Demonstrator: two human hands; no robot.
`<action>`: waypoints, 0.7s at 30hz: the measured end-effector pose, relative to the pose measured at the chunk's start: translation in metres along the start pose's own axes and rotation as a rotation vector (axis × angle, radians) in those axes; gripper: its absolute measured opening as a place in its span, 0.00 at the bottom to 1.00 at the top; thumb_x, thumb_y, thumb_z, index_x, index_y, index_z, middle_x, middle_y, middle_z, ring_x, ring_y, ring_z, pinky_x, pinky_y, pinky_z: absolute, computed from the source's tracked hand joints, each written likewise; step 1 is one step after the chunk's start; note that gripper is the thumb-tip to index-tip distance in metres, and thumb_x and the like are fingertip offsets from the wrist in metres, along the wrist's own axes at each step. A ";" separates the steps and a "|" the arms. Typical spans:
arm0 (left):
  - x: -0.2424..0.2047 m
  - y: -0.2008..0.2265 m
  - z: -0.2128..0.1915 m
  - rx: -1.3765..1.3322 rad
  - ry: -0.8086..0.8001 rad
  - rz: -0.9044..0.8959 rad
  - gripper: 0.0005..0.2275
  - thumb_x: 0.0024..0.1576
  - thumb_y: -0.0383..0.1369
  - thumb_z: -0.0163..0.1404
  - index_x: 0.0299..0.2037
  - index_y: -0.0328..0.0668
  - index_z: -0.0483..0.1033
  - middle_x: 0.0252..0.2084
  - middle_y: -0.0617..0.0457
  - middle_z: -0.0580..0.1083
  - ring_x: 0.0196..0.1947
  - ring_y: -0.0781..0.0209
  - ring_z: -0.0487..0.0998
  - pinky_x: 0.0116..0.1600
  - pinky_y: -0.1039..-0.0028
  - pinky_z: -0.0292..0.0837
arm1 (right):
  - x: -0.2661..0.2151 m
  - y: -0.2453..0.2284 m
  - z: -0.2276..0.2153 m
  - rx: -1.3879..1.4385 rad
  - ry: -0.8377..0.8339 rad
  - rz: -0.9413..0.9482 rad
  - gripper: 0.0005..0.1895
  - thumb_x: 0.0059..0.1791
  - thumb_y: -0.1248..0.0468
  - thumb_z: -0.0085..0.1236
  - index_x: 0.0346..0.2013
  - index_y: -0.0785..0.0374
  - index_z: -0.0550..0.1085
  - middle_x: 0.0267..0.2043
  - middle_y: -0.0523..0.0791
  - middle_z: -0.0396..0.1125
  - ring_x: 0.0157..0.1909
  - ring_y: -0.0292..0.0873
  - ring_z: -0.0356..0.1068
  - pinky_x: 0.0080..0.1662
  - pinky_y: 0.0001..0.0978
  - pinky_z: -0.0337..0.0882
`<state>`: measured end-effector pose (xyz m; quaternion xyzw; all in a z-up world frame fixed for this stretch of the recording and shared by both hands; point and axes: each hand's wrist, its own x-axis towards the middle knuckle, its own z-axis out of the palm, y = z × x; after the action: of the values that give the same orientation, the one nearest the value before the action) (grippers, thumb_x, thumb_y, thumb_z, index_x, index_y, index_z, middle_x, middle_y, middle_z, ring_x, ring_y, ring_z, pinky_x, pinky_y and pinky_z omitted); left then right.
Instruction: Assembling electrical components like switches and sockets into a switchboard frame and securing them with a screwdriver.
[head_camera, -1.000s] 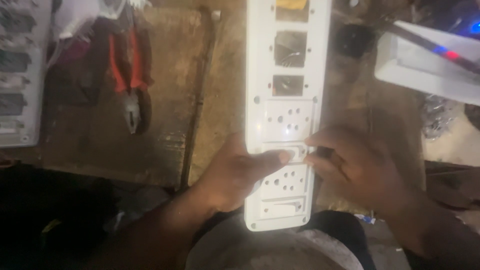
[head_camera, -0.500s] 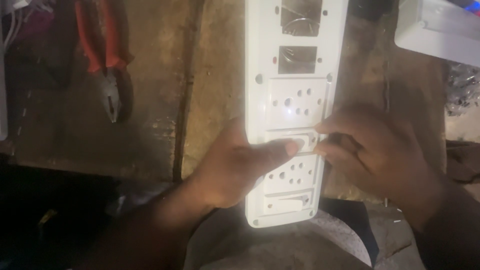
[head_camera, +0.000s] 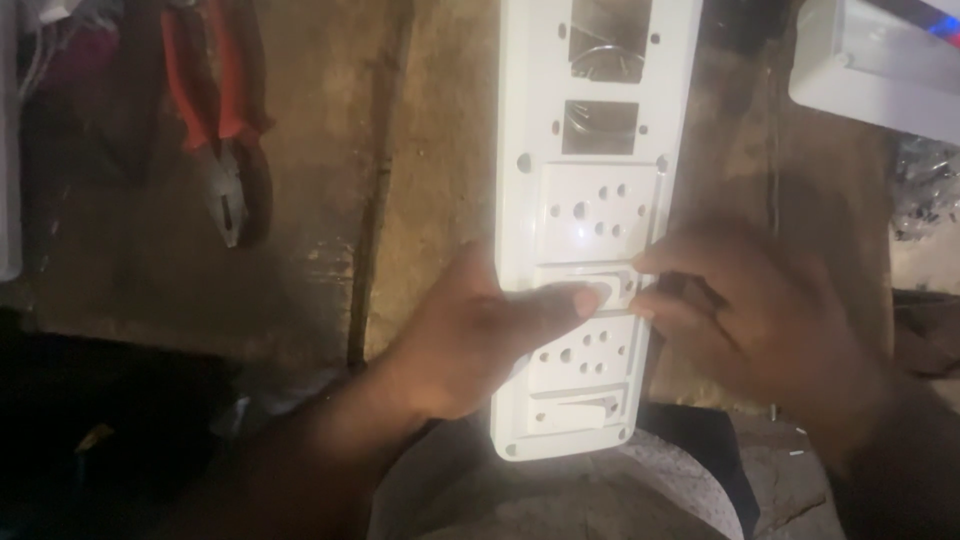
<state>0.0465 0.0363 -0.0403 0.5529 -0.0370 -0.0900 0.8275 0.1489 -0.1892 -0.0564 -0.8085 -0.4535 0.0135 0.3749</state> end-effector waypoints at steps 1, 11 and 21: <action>0.000 0.000 0.001 0.045 0.028 -0.004 0.17 0.63 0.29 0.50 0.60 0.26 0.71 0.50 0.44 0.78 0.48 0.61 0.78 0.53 0.71 0.77 | -0.001 0.001 0.001 0.002 0.006 -0.001 0.16 0.46 0.63 0.66 0.46 0.63 0.74 0.31 0.42 0.68 0.26 0.30 0.65 0.27 0.24 0.66; 0.001 -0.009 0.000 -0.091 0.020 -0.013 0.17 0.63 0.29 0.50 0.60 0.24 0.70 0.53 0.43 0.77 0.52 0.58 0.78 0.57 0.69 0.75 | 0.006 -0.007 -0.004 0.013 0.024 -0.058 0.13 0.47 0.65 0.64 0.44 0.64 0.74 0.33 0.44 0.68 0.29 0.34 0.68 0.30 0.28 0.69; 0.001 0.004 0.011 0.372 0.185 -0.187 0.17 0.59 0.37 0.50 0.55 0.34 0.74 0.52 0.47 0.80 0.51 0.58 0.83 0.57 0.71 0.80 | 0.001 -0.004 -0.001 -0.004 0.001 -0.108 0.11 0.50 0.65 0.60 0.45 0.64 0.72 0.35 0.46 0.68 0.31 0.38 0.70 0.33 0.32 0.71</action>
<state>0.0460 0.0279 -0.0320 0.7028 0.0745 -0.1071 0.6993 0.1471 -0.1877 -0.0525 -0.7835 -0.4964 -0.0082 0.3737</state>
